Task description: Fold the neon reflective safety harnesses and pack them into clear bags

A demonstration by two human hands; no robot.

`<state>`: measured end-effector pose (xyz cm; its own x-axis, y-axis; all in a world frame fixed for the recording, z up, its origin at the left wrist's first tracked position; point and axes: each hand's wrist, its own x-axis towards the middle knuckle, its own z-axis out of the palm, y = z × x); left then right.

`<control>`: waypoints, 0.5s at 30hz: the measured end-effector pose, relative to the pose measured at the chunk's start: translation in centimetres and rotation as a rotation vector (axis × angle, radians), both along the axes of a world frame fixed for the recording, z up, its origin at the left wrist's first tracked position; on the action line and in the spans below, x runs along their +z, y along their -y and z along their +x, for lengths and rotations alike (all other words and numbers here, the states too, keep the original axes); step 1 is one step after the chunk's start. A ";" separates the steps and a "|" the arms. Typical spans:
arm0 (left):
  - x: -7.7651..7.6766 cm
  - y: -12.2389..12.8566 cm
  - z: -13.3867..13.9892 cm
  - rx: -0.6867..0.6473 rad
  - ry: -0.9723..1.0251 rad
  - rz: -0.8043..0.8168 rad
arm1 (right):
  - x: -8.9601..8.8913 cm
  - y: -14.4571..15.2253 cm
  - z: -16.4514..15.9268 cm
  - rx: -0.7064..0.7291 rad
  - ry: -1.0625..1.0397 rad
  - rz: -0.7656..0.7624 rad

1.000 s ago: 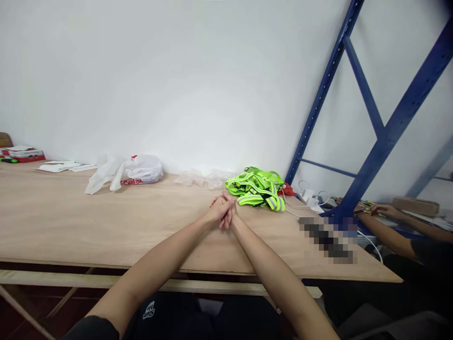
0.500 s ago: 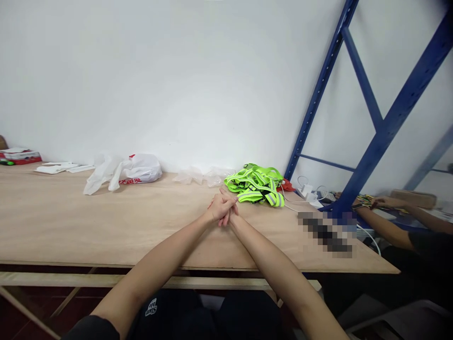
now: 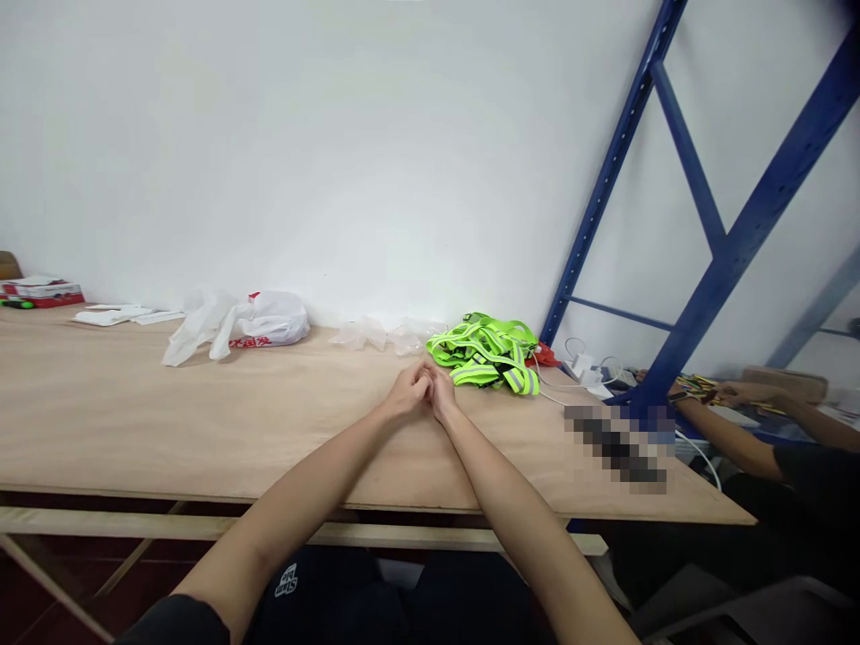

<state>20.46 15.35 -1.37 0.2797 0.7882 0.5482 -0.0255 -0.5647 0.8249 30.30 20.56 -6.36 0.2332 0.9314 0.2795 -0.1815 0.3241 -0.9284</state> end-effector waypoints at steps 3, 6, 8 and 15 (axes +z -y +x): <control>-0.5 -1.0 -0.1 0.113 0.035 0.034 | 0.5 0.3 0.7 0.019 0.015 -0.024; -1.0 -1.5 -0.5 0.132 -0.027 0.041 | 0.7 0.6 0.8 0.013 0.037 0.002; -1.2 -1.6 -0.8 0.117 -0.085 0.041 | 0.8 0.8 0.6 0.014 0.066 0.021; -1.3 -1.4 -1.2 0.155 -0.238 -0.005 | 0.6 1.1 0.5 0.036 0.178 0.000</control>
